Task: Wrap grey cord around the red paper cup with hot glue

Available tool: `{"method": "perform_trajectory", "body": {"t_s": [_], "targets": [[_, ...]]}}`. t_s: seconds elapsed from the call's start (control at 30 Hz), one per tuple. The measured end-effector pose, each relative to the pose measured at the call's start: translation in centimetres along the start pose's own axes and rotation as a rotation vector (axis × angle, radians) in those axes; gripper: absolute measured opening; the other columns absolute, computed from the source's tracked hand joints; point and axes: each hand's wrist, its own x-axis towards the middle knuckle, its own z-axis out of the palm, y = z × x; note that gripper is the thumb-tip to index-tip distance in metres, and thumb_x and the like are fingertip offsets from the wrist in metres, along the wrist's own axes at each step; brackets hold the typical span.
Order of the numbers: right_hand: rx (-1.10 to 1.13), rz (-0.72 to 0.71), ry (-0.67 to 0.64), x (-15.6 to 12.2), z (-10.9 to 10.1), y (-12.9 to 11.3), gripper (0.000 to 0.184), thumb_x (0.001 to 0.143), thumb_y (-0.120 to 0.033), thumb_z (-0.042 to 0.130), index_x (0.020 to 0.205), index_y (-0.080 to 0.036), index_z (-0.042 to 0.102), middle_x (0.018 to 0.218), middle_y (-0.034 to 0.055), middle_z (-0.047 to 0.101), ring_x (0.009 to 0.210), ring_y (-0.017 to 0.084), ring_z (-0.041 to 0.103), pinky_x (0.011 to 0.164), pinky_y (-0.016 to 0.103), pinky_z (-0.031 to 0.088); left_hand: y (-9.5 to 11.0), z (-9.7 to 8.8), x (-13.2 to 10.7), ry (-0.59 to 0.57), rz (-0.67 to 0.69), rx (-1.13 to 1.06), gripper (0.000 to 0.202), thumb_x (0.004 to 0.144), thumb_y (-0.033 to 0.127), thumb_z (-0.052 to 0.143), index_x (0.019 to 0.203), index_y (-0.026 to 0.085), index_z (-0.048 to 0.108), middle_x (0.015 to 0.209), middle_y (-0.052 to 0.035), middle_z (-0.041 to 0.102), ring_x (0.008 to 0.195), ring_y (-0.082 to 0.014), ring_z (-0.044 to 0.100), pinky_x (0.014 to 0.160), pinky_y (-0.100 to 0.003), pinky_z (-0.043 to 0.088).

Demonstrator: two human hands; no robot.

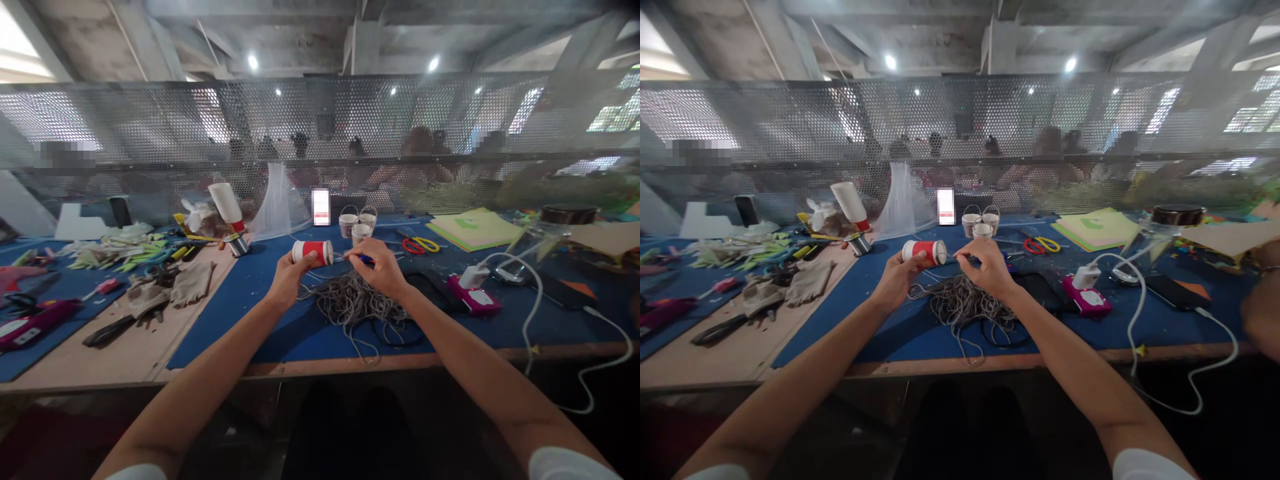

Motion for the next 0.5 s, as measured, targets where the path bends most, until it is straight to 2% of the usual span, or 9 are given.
{"method": "perform_trajectory", "body": {"t_s": [0.1, 0.2, 0.27, 0.4, 0.5], "targets": [[-0.059, 0.041, 0.006, 0.1, 0.0, 0.5, 0.021, 0.100, -0.029, 0.050, 0.102, -0.023, 0.071, 0.103, 0.0044, 0.074, 0.104, 0.021, 0.067, 0.100, 0.039, 0.043, -0.2, -0.2, 0.3, 0.000, -0.015, -0.042, 0.040, 0.067, 0.039, 0.087, 0.095, 0.013, 0.073, 0.089, -0.0055, 0.074, 0.078, -0.0158, 0.065, 0.079, -0.028, 0.049], [-0.184, 0.161, 0.030, 0.2, -0.4, 1.7, 0.021, 0.098, -0.030, 0.051, 0.105, -0.021, 0.069, 0.106, 0.0069, 0.073, 0.101, 0.022, 0.067, 0.093, 0.036, 0.046, -0.3, -0.3, 0.4, 0.001, -0.041, -0.082, 0.039, 0.067, 0.037, 0.088, 0.094, 0.014, 0.073, 0.089, -0.0051, 0.074, 0.078, -0.0151, 0.066, 0.077, -0.028, 0.050], [-0.318, 0.270, -0.007, 0.3, -1.2, 2.9, 0.019, 0.096, -0.030, 0.054, 0.102, -0.020, 0.069, 0.103, 0.0077, 0.072, 0.096, 0.022, 0.067, 0.088, 0.035, 0.047, -0.3, -0.4, 0.4, -0.003, -0.066, -0.105, 0.038, 0.067, 0.035, 0.088, 0.094, 0.013, 0.073, 0.091, -0.0059, 0.074, 0.079, -0.0155, 0.066, 0.077, -0.028, 0.050], [-0.599, 0.515, -0.267, 0.0, -3.4, 5.7, 0.021, 0.093, -0.036, 0.057, 0.091, -0.020, 0.069, 0.101, 0.0098, 0.072, 0.092, 0.025, 0.068, 0.080, 0.034, 0.047, -0.2, -0.4, 0.4, -0.013, -0.105, -0.135, 0.036, 0.069, 0.032, 0.086, 0.094, 0.011, 0.073, 0.094, -0.0081, 0.074, 0.082, -0.0169, 0.067, 0.077, -0.029, 0.050], [-0.671, 0.649, -0.487, -0.9, -4.3, 7.7, 0.029, 0.092, -0.044, 0.058, 0.098, -0.018, 0.070, 0.107, 0.0133, 0.072, 0.100, 0.027, 0.068, 0.081, 0.034, 0.046, -0.3, -0.4, 0.3, -0.027, -0.104, -0.152, 0.034, 0.071, 0.031, 0.085, 0.095, 0.011, 0.073, 0.094, -0.0082, 0.074, 0.082, -0.0162, 0.066, 0.078, -0.029, 0.051]]}}
